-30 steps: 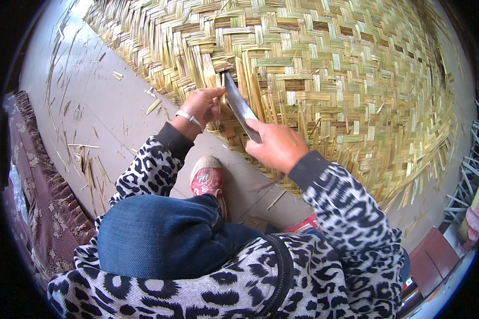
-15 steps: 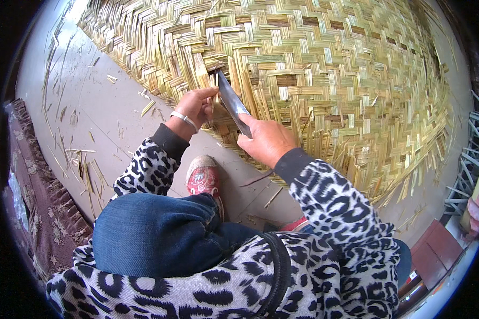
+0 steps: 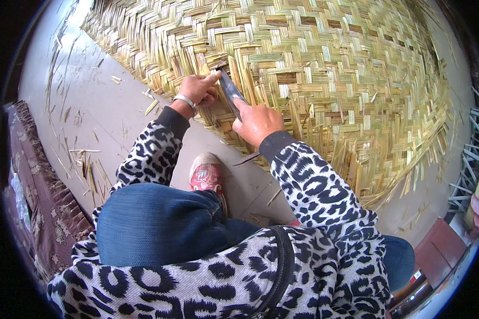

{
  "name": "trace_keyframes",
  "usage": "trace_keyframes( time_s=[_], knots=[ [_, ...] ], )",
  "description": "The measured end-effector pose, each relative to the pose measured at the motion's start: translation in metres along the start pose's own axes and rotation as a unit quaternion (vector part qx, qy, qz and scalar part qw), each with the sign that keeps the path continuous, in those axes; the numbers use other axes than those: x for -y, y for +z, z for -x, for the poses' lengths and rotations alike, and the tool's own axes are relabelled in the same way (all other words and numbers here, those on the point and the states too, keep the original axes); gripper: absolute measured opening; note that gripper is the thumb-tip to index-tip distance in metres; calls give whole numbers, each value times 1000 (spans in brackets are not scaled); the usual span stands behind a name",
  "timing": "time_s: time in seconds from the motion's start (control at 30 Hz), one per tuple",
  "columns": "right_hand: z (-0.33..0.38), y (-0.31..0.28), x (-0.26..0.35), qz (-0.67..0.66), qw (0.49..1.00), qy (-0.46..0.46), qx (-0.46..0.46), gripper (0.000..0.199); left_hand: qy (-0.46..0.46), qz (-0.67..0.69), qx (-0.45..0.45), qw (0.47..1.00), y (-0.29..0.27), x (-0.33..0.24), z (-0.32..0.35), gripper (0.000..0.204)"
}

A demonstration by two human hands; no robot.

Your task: The person sits on the floor and uses a curved knife to trim and tuck the edges of a large woven mat. They repeatedly press down and cut the mat's edge to secure the weave. The person then stands, walks to a drawer, retrieves a small item, and exits the room.

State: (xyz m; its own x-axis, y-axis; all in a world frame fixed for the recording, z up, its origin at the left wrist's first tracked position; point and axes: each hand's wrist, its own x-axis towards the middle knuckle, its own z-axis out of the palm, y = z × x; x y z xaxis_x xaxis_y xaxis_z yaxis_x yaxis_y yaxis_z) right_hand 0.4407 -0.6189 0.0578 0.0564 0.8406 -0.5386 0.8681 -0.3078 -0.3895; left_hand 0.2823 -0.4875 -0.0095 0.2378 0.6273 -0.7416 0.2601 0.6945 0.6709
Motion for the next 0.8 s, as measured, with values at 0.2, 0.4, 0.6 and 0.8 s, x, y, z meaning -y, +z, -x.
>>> trace_keyframes(
  time_s=[0.2, 0.4, 0.6, 0.8],
  knots=[
    [4, -6, 7, 38, 999, 8, 19, 59, 209, -332, -84, 916, 2, 24, 16, 45],
    [35, -35, 0, 68, 995, -8, 68, 53, 270, -412, -158, 856, 5, 32, 11, 48],
    [102, -94, -35, 89, 989, -7, 121, 54, 255, -390, -175, 867, 8, 28, 8, 42],
    [109, -110, -57, -251, 962, -10, 105, 58, 218, -67, -46, 973, 24, 15, 8, 43]
  ],
)
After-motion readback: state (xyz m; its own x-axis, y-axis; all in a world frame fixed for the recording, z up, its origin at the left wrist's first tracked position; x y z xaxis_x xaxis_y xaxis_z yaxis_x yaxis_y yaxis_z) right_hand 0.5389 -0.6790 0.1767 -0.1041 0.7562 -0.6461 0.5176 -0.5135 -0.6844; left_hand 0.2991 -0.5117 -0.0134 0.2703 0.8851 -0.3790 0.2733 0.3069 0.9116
